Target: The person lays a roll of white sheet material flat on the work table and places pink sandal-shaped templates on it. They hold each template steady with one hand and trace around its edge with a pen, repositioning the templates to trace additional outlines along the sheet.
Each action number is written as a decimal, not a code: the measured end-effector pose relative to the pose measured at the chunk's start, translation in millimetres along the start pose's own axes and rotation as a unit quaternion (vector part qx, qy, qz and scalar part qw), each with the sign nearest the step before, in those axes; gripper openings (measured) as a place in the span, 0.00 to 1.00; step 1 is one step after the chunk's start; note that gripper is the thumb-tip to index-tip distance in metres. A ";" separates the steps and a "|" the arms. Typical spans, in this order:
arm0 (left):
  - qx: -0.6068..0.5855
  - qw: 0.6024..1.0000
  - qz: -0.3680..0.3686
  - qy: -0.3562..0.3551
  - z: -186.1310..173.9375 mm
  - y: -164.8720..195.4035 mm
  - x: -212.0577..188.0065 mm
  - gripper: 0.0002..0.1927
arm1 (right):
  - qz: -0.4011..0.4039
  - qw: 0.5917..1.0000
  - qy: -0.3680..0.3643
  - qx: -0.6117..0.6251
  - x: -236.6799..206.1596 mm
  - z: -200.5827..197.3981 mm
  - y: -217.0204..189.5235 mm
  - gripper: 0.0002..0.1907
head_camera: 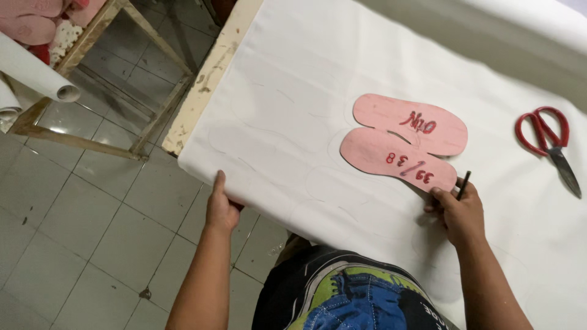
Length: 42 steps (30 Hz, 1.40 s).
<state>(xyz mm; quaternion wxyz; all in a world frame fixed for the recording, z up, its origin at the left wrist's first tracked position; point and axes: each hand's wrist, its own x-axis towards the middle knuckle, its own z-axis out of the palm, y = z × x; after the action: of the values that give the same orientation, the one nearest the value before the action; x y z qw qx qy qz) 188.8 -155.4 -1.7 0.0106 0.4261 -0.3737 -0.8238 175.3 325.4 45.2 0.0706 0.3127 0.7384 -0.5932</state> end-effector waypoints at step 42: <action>0.637 0.624 0.445 -0.087 257.6 107.4 194.2 0.19 | -0.052 0.997 -0.017 -0.058 155.4 222.4 -164.8 0.19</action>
<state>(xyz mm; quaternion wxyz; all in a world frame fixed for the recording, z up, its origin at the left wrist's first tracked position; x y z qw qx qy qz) -150.0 -141.7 22.7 0.0696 0.0349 -0.9482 -0.3081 -97.4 163.0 44.8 0.0704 0.2588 0.7854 -0.5579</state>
